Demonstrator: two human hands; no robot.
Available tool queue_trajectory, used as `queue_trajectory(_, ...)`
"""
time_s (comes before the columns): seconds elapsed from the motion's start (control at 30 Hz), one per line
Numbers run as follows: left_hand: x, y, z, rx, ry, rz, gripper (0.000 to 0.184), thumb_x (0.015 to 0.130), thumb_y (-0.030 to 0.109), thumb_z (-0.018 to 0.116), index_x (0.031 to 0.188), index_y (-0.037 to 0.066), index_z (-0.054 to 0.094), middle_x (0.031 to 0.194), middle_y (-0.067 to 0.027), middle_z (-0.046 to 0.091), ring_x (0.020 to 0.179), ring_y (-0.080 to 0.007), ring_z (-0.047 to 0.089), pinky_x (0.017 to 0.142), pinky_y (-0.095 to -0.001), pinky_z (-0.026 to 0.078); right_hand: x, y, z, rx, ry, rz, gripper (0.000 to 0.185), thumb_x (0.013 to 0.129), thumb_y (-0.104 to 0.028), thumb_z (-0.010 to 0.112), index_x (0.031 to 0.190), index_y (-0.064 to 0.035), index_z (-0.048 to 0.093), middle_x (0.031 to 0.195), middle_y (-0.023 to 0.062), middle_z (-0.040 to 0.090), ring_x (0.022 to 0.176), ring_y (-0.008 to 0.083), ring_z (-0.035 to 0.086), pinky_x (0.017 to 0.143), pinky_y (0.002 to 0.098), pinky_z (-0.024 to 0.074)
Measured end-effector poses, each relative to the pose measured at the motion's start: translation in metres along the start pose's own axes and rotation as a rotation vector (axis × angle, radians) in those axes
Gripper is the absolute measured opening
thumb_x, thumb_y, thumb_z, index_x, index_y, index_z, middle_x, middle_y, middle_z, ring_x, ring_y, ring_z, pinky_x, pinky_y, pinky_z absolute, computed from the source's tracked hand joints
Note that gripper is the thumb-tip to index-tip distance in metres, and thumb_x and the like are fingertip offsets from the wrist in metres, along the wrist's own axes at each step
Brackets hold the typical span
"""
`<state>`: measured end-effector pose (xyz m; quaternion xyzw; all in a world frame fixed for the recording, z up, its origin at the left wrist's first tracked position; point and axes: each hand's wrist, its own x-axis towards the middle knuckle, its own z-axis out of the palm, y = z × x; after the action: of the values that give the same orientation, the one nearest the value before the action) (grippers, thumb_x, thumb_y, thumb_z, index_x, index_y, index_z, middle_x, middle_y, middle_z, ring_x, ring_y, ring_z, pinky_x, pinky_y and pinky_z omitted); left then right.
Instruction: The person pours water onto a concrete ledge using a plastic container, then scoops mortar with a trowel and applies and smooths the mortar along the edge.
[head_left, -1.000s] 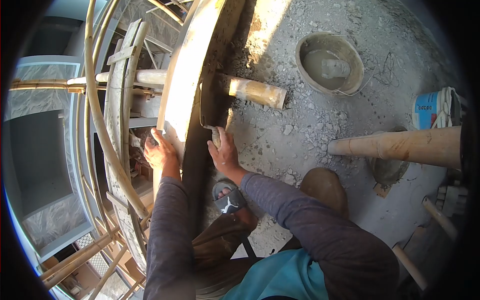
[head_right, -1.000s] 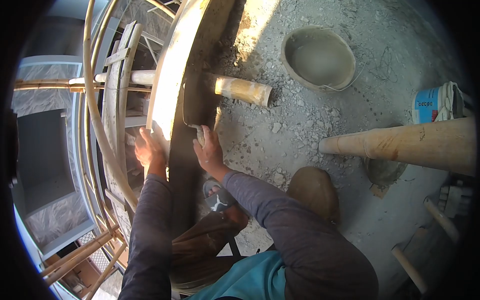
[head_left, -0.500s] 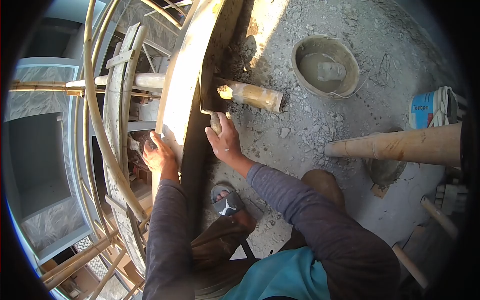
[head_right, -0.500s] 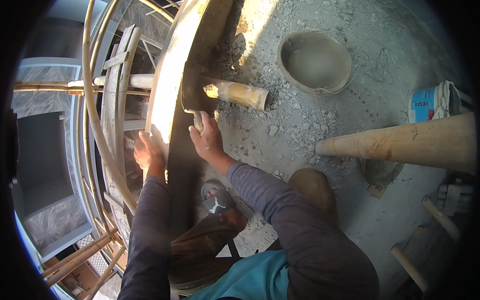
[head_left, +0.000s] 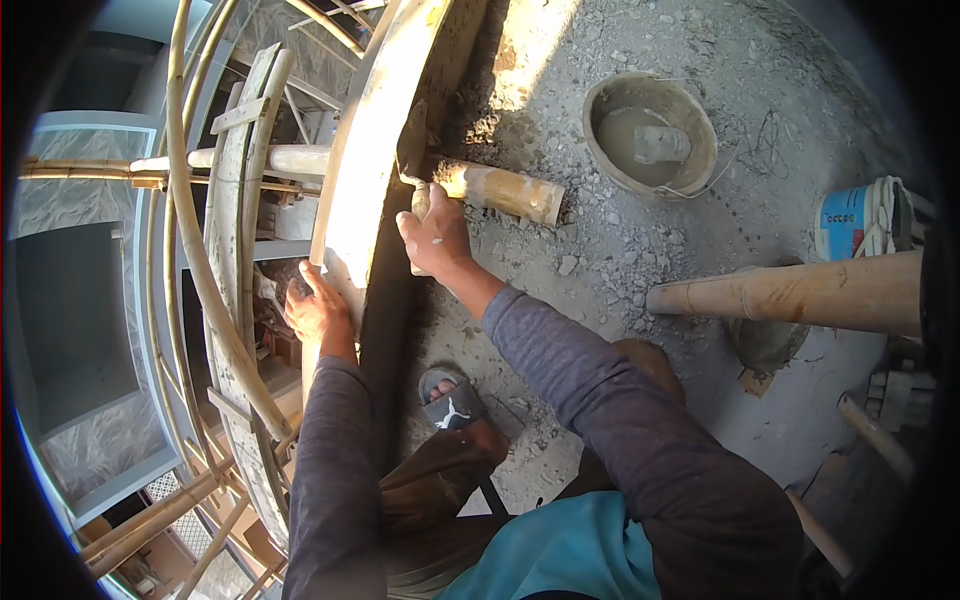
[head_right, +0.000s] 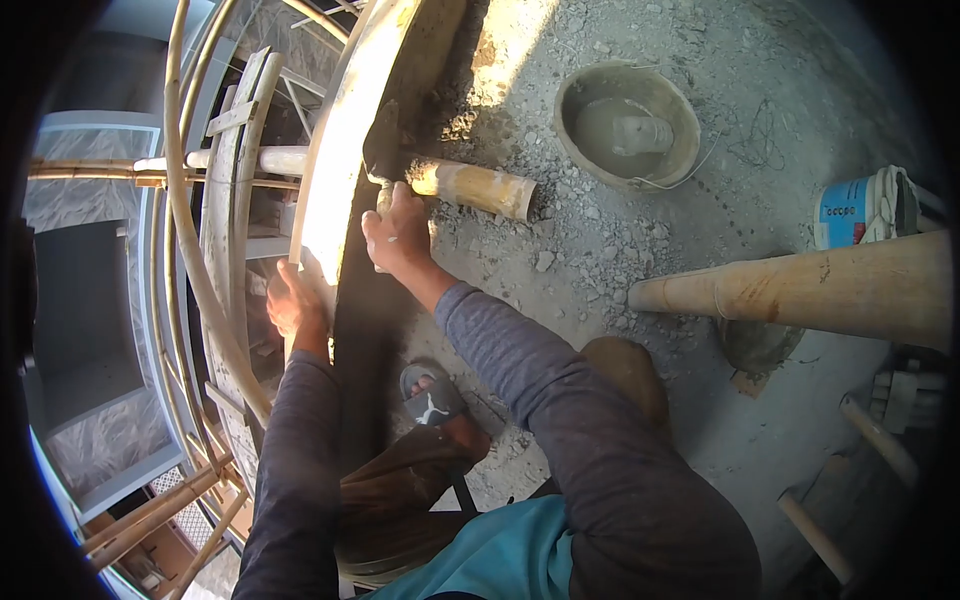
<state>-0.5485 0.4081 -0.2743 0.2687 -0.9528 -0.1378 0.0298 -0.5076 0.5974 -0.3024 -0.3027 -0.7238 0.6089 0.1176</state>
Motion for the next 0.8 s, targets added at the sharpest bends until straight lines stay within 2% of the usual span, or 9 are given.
queue_trajectory(0.07,0.000,-0.001,0.000,-0.007,0.002,0.012,0.081,0.087,0.077,0.037,0.136,0.014,0.054,0.140,-0.0137,0.050,0.135,-0.0281,0.039,0.112,-0.0451,0.028,-0.023,-0.011,-0.009,0.020,-0.066,0.054,0.063,0.082,-0.026,0.064,0.130,0.0104,0.044,0.110,0.0311,0.057,0.102,0.0447,0.057,0.092,0.0467,0.0458)
queue_trajectory(0.13,-0.002,0.001,-0.001,-0.012,0.005,0.025,0.081,0.087,0.077,0.037,0.135,0.014,0.055,0.139,-0.0136,0.051,0.134,-0.0282,0.040,0.112,-0.0453,0.029,-0.052,-0.006,-0.011,0.108,-0.098,0.006,0.062,0.084,-0.026,0.064,0.131,0.0084,0.044,0.118,0.0313,0.054,0.109,0.0435,0.055,0.095,0.0460,0.0447)
queue_trajectory(0.23,-0.001,0.002,-0.003,-0.002,0.002,0.007,0.079,0.087,0.077,0.038,0.132,0.015,0.058,0.138,-0.0129,0.052,0.132,-0.0287,0.043,0.110,-0.0457,0.031,-0.089,0.011,-0.013,0.188,-0.060,-0.083,0.062,0.085,-0.026,0.065,0.134,0.0058,0.043,0.120,0.0301,0.054,0.111,0.0425,0.055,0.096,0.0452,0.0445)
queue_trajectory(0.33,-0.003,0.001,-0.004,-0.037,-0.005,0.042,0.079,0.087,0.077,0.038,0.132,0.015,0.058,0.138,-0.0131,0.052,0.132,-0.0284,0.042,0.110,-0.0458,0.030,-0.094,0.022,-0.009,0.211,0.010,-0.159,0.060,0.086,-0.025,0.063,0.135,0.0012,0.043,0.117,0.0265,0.054,0.108,0.0423,0.055,0.094,0.0469,0.0444)
queue_trajectory(0.5,0.000,-0.001,0.000,-0.018,0.007,0.025,0.080,0.087,0.077,0.037,0.135,0.015,0.055,0.139,-0.0130,0.051,0.134,-0.0278,0.041,0.111,-0.0456,0.029,-0.032,0.038,0.002,0.281,-0.028,0.000,0.059,0.085,-0.025,0.065,0.136,-0.0027,0.045,0.117,0.0252,0.055,0.104,0.0384,0.057,0.094,0.0454,0.0460)
queue_trajectory(0.57,-0.001,0.000,0.000,-0.005,-0.007,0.005,0.081,0.087,0.077,0.036,0.136,0.015,0.054,0.140,-0.0129,0.050,0.135,-0.0275,0.039,0.111,-0.0458,0.028,-0.031,0.040,0.006,0.128,0.013,-0.107,0.058,0.085,-0.024,0.064,0.136,-0.0029,0.045,0.117,0.0250,0.054,0.105,0.0388,0.056,0.094,0.0450,0.0458)
queue_trajectory(0.67,0.000,0.000,0.000,0.001,0.005,0.008,0.081,0.088,0.077,0.035,0.136,0.015,0.054,0.139,-0.0132,0.050,0.134,-0.0280,0.040,0.111,-0.0461,0.029,-0.069,0.041,0.019,0.138,-0.001,-0.149,0.057,0.086,-0.021,0.063,0.136,-0.0033,0.043,0.114,0.0230,0.054,0.102,0.0399,0.056,0.089,0.0452,0.0466)
queue_trajectory(0.73,-0.001,0.002,-0.001,0.003,0.000,0.016,0.081,0.088,0.077,0.035,0.136,0.015,0.054,0.139,-0.0133,0.051,0.134,-0.0283,0.040,0.111,-0.0461,0.029,-0.105,0.047,0.016,0.161,-0.048,-0.140,0.057,0.087,-0.020,0.064,0.136,-0.0023,0.042,0.116,0.0220,0.052,0.104,0.0396,0.055,0.090,0.0446,0.0462)
queue_trajectory(0.8,-0.001,0.002,-0.001,0.009,-0.002,0.021,0.081,0.088,0.077,0.035,0.136,0.014,0.054,0.138,-0.0133,0.051,0.133,-0.0286,0.041,0.111,-0.0461,0.029,-0.132,0.062,0.015,0.206,-0.089,-0.244,0.057,0.087,-0.020,0.063,0.136,-0.0019,0.042,0.113,0.0216,0.053,0.105,0.0395,0.055,0.091,0.0446,0.0454)
